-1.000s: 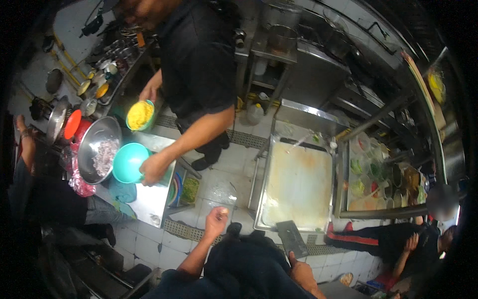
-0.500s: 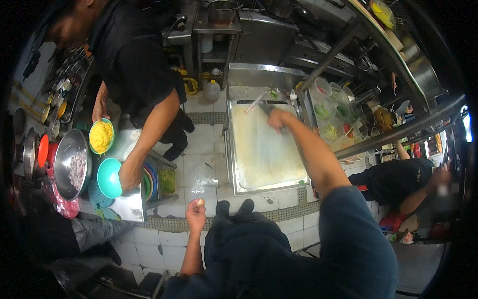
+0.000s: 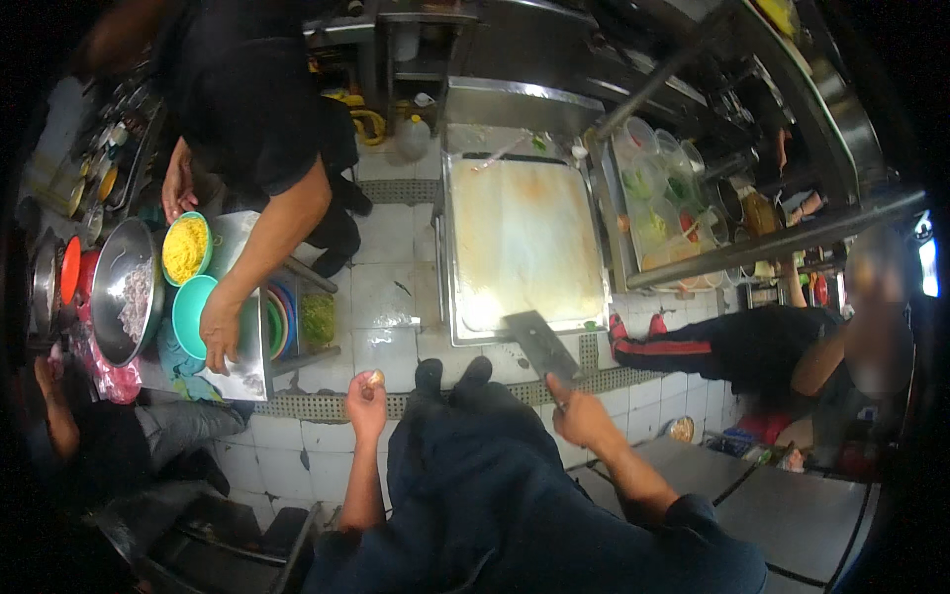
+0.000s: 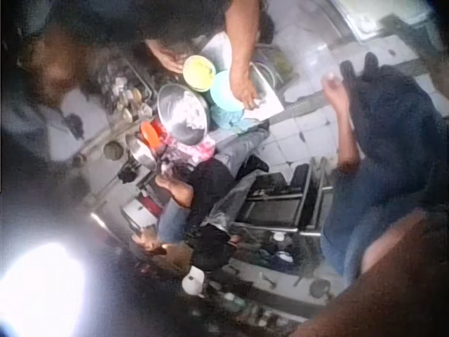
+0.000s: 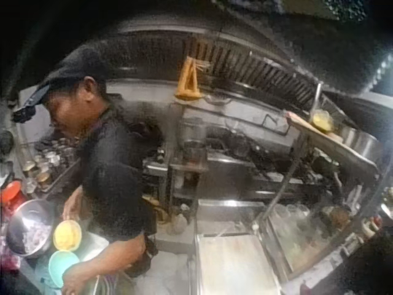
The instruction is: The person uses a cleaver to cut raw chicken pieces on a cutting board, then transfers the cut pieces into a metal bowl. The person also scrapes the cutting board clean with the cleaver.
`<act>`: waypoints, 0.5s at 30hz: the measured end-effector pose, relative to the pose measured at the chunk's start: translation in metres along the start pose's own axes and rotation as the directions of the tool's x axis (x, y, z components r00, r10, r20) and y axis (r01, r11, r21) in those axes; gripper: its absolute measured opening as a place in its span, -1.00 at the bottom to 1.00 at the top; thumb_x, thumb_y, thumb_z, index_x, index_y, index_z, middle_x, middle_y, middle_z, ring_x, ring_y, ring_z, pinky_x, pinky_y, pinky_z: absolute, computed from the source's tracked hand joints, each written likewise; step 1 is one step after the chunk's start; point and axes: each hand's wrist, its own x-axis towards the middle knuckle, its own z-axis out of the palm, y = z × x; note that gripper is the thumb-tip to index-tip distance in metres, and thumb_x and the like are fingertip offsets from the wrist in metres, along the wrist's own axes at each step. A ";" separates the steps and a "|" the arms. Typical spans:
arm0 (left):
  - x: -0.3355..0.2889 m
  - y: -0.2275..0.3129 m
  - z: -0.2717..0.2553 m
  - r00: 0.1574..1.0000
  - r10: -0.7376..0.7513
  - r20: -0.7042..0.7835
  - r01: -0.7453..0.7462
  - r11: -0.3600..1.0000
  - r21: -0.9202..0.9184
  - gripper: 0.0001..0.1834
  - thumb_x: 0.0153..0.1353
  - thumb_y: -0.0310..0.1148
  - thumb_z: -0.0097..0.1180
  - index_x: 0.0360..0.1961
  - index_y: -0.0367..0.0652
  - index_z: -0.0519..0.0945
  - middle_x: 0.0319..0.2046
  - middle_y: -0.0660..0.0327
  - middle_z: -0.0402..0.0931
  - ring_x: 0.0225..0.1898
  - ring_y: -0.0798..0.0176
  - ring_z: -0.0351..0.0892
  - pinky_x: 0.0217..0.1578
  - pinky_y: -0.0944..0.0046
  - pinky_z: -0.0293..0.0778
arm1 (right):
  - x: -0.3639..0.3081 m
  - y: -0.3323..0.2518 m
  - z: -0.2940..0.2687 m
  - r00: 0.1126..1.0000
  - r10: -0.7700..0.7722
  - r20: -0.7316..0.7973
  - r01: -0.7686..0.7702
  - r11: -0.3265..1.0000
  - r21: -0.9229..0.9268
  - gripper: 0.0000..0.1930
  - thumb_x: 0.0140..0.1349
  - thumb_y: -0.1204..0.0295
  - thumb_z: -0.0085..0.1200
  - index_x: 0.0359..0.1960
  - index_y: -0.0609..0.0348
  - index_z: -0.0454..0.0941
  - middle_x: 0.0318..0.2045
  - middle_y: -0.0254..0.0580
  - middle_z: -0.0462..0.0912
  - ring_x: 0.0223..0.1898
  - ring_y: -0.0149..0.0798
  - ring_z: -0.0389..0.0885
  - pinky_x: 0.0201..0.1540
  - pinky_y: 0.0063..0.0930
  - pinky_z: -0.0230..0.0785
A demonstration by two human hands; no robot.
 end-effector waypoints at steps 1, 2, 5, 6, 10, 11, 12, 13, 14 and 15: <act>0.003 0.006 0.004 1.000 -0.009 0.019 0.008 1.000 0.023 -0.72 0.25 -0.58 0.16 0.00 -0.31 0.55 -0.31 0.22 0.64 -0.36 0.44 0.59 -0.32 0.39 0.52 | -0.010 -0.004 0.008 1.000 -0.005 0.004 0.004 1.000 0.011 -0.22 0.11 0.44 0.08 0.46 0.05 0.21 -0.22 0.34 0.68 -0.19 0.32 0.67 -0.02 0.06 0.50; 0.005 0.010 0.007 0.999 -0.018 0.038 0.016 0.999 0.046 -0.72 0.24 -0.59 0.16 0.00 -0.31 0.55 -0.31 0.23 0.65 -0.36 0.44 0.60 -0.30 0.38 0.52 | -0.017 -0.009 0.016 1.000 -0.009 0.008 0.009 1.000 0.023 -0.22 0.12 0.44 0.08 0.47 0.06 0.21 -0.24 0.32 0.68 -0.20 0.30 0.67 -0.04 0.07 0.50; 0.010 0.017 0.018 0.995 -0.019 0.098 0.008 0.994 0.107 -0.71 0.23 -0.58 0.17 -0.01 -0.30 0.56 -0.31 0.22 0.65 -0.36 0.44 0.60 -0.31 0.38 0.52 | -0.017 -0.018 0.030 1.000 -0.007 0.008 0.007 1.000 0.011 -0.20 0.13 0.44 0.08 0.48 0.03 0.17 -0.29 0.29 0.68 -0.25 0.26 0.67 -0.09 0.08 0.49; 0.013 0.018 0.019 0.993 -0.002 0.116 -0.010 0.994 0.109 -0.71 0.24 -0.58 0.17 0.00 -0.29 0.56 -0.31 0.22 0.64 -0.38 0.43 0.59 -0.33 0.38 0.51 | -0.013 -0.021 0.035 1.000 -0.009 0.004 0.009 1.000 0.003 -0.20 0.13 0.44 0.09 0.49 0.02 0.16 -0.31 0.28 0.68 -0.26 0.25 0.67 -0.11 0.08 0.49; 0.019 0.014 0.021 0.988 0.012 0.153 -0.033 0.990 0.137 -0.70 0.25 -0.57 0.16 0.02 -0.27 0.55 -0.32 0.21 0.63 -0.40 0.42 0.59 -0.37 0.38 0.51 | -0.005 -0.042 0.015 1.000 -0.015 0.026 0.015 1.000 -0.013 -0.22 0.09 0.46 0.05 0.45 0.19 0.22 -0.34 0.32 0.68 -0.26 0.30 0.67 -0.10 0.12 0.49; 0.020 0.012 0.019 0.988 0.002 0.152 -0.024 0.989 0.148 -0.70 0.25 -0.57 0.16 0.02 -0.27 0.55 -0.32 0.21 0.63 -0.40 0.42 0.59 -0.37 0.38 0.51 | 0.002 -0.046 0.010 0.999 -0.024 0.034 0.024 1.000 0.006 -0.22 0.08 0.46 0.05 0.45 0.23 0.21 -0.36 0.32 0.68 -0.26 0.31 0.67 -0.09 0.12 0.49; 0.018 0.011 0.018 0.990 -0.012 0.142 -0.008 0.990 0.142 -0.70 0.25 -0.57 0.16 0.02 -0.27 0.55 -0.32 0.22 0.63 -0.39 0.42 0.60 -0.37 0.38 0.51 | 0.010 -0.051 0.003 0.999 -0.032 0.039 0.031 0.999 0.018 -0.21 0.07 0.46 0.05 0.44 0.27 0.20 -0.38 0.32 0.67 -0.26 0.31 0.67 -0.09 0.12 0.49; 0.018 0.010 0.018 0.990 -0.019 0.138 0.000 0.991 0.136 -0.70 0.25 -0.57 0.16 0.03 -0.28 0.55 -0.31 0.22 0.63 -0.39 0.42 0.60 -0.36 0.38 0.51 | 0.019 -0.054 -0.005 0.999 -0.037 0.037 0.036 0.999 0.036 -0.21 0.06 0.47 0.05 0.44 0.31 0.19 -0.40 0.32 0.67 -0.26 0.32 0.67 -0.08 0.11 0.50; 0.018 0.010 0.017 0.991 -0.026 0.134 0.009 0.991 0.131 -0.69 0.25 -0.57 0.16 0.03 -0.28 0.55 -0.31 0.22 0.63 -0.38 0.42 0.60 -0.36 0.37 0.52 | 0.034 -0.056 -0.008 0.999 -0.042 0.016 0.042 0.999 0.025 -0.20 0.06 0.46 0.05 0.44 0.33 0.19 -0.36 0.34 0.67 -0.23 0.32 0.67 -0.06 0.10 0.49; 0.018 0.011 0.018 0.990 -0.036 0.135 0.019 0.992 0.126 -0.69 0.25 -0.57 0.16 0.03 -0.28 0.54 -0.30 0.22 0.63 -0.38 0.42 0.60 -0.36 0.38 0.51 | 0.052 -0.057 -0.012 0.999 -0.046 -0.006 0.046 0.999 0.012 -0.19 0.06 0.45 0.05 0.44 0.35 0.18 -0.32 0.37 0.66 -0.20 0.32 0.67 -0.04 0.09 0.49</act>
